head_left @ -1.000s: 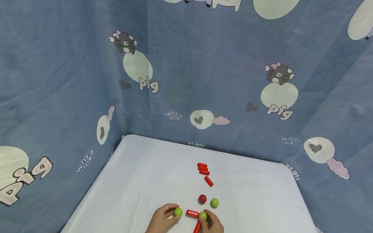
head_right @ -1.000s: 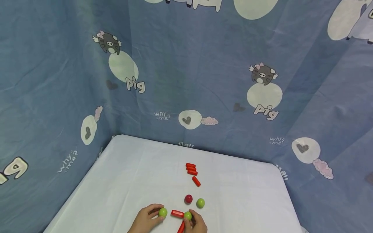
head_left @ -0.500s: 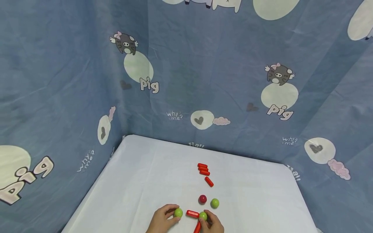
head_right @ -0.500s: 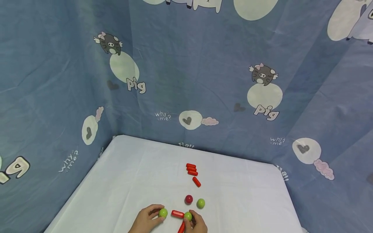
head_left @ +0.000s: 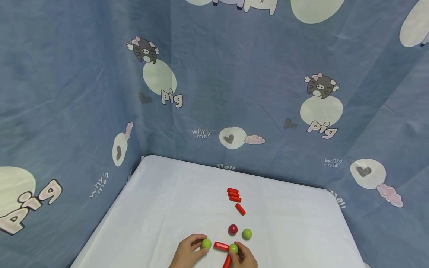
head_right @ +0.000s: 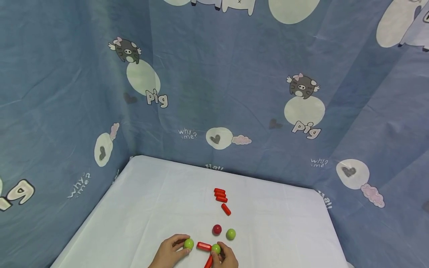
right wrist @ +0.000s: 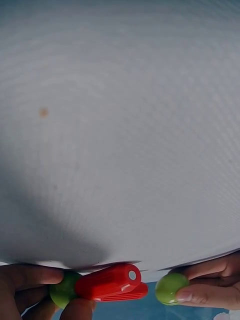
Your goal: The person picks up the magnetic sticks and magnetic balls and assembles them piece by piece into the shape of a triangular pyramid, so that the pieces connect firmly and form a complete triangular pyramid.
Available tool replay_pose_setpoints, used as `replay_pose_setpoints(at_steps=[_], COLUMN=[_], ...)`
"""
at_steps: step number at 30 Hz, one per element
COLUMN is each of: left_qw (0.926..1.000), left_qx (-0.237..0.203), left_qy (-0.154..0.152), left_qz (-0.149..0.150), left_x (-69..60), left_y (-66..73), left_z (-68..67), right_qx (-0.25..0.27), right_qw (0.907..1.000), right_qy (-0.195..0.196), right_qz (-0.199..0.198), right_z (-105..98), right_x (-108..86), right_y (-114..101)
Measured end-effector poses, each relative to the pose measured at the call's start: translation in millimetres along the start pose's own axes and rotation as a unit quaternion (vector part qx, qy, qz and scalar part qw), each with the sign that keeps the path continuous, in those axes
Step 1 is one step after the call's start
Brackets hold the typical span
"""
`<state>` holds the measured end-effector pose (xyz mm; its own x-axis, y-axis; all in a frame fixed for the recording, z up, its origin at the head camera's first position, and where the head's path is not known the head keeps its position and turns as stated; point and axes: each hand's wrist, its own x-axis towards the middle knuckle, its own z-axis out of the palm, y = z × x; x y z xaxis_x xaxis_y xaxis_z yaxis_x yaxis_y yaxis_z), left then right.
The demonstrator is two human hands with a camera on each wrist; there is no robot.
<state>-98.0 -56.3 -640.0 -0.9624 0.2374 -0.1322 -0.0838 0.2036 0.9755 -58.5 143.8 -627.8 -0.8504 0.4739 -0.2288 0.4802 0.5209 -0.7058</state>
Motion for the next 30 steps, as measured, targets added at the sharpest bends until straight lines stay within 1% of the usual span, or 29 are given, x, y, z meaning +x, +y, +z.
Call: replay_pose_setpoints(at_steps=[6,12,15,19,24,30], left_qw=[0.9998,0.9998,0.9998,0.9995,0.9994,0.9996], left_qx=[-0.004,0.0,-0.006,-0.01,-0.007,-0.004], left_qy=[-0.007,-0.009,-0.013,-0.02,-0.019,-0.021], left_qz=[-0.015,-0.017,-0.016,-0.022,-0.029,-0.017], left_x=[1.8,3.5,4.7,7.1,8.8,10.2], left_y=[3.0,3.4,4.2,5.1,6.3,7.3], left_z=[1.2,2.2,3.4,5.2,6.3,7.8], right_qx=[0.003,-0.008,-0.01,-0.008,-0.01,-0.005], right_qw=[1.0,0.9999,0.9999,1.0,0.9999,1.0], right_qy=[-0.001,-0.002,-0.002,-0.004,-0.005,0.0], right_qz=[-0.006,-0.009,-0.007,0.0,-0.005,0.001], right_z=[0.3,0.5,0.8,1.6,1.4,0.1], right_x=[-0.6,0.1,0.4,0.3,-0.4,0.4], right_y=[0.8,2.2,2.2,2.0,1.3,0.8])
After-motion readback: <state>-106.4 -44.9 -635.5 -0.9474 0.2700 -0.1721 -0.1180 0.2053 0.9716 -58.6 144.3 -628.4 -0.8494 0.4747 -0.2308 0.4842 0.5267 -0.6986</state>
